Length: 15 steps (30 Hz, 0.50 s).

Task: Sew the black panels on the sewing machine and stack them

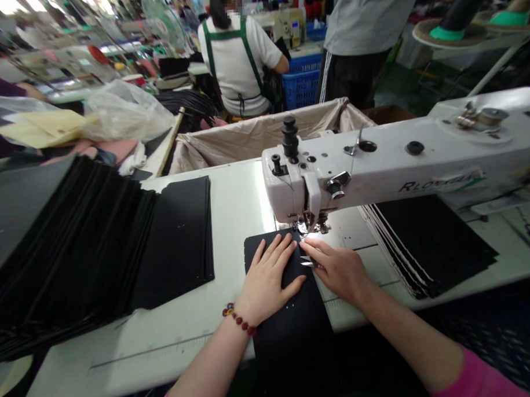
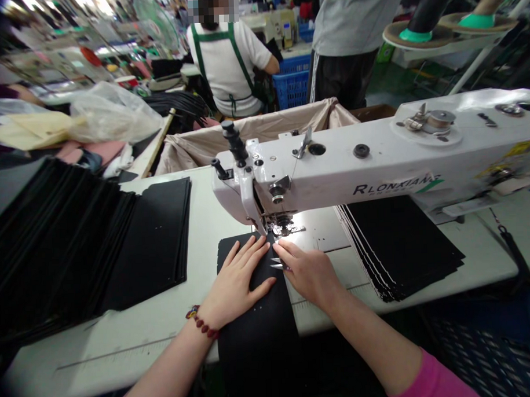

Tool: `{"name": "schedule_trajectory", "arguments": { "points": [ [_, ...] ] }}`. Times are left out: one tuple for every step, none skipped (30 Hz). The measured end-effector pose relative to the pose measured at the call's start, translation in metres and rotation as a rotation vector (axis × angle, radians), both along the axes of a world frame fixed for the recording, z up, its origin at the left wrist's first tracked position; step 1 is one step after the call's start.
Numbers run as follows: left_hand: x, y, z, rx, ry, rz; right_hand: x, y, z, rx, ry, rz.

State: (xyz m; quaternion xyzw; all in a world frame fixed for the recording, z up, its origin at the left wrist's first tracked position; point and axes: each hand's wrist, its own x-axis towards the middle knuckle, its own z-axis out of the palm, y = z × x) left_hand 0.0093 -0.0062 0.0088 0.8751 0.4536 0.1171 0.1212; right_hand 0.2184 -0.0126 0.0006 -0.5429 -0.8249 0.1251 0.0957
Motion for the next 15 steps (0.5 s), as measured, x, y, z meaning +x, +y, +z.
{"name": "schedule_trajectory", "arguments": {
  "points": [
    [-0.0001, 0.0001, 0.0001, -0.003, 0.002, -0.001, 0.0, -0.0001, 0.0, 0.003, 0.002, 0.0],
    [-0.0002, 0.0003, 0.0001, -0.006, 0.003, -0.001, 0.0, -0.0003, 0.0, 0.005, 0.004, 0.001],
    [-0.0003, 0.0005, 0.0001, -0.008, 0.003, -0.001, 0.0, -0.0003, 0.0, 0.007, 0.004, 0.001],
    [-0.0004, 0.0007, 0.0, -0.007, 0.001, 0.0, 0.0, -0.0003, 0.0, 0.008, 0.004, 0.002],
    [-0.0005, 0.0009, -0.0002, -0.007, -0.003, 0.0, 0.0, -0.0003, 0.0, 0.009, 0.002, 0.003],
    [-0.0006, 0.0011, -0.0003, -0.004, -0.01, -0.001, 0.0, -0.0001, -0.0001, 0.01, 0.0, 0.003],
    [-0.0006, 0.0013, -0.0005, -0.003, -0.015, -0.001, -0.0001, 0.0001, -0.0002, 0.009, -0.004, 0.001],
    [-0.0007, 0.0014, -0.0007, -0.003, -0.019, -0.002, -0.0001, 0.0003, -0.0004, 0.009, -0.007, 0.0],
    [-0.0007, 0.0015, -0.0008, -0.004, -0.02, -0.002, -0.0001, 0.0005, -0.0007, 0.01, -0.011, -0.002],
    [-0.0007, 0.0016, -0.0009, -0.006, -0.018, -0.002, -0.0002, 0.0006, -0.0011, 0.011, -0.013, -0.004],
    [-0.0008, 0.0017, -0.0009, -0.009, -0.014, -0.001, -0.0002, 0.0007, -0.0015, 0.012, -0.013, -0.004],
    [-0.0009, 0.0017, -0.0008, -0.013, -0.009, 0.0, -0.0002, 0.0007, -0.0018, 0.013, -0.014, -0.004],
    [-0.001, 0.0017, -0.0007, -0.016, -0.005, 0.001, -0.0002, 0.0006, -0.0022, 0.014, -0.013, -0.003],
    [-0.0012, 0.0017, -0.0005, -0.018, -0.004, 0.002, -0.0002, 0.0005, -0.0025, 0.016, -0.013, -0.001],
    [-0.0014, 0.0018, -0.0004, -0.018, -0.006, 0.002, -0.0003, 0.0003, -0.0028, 0.017, -0.014, 0.0]
  ]
}}
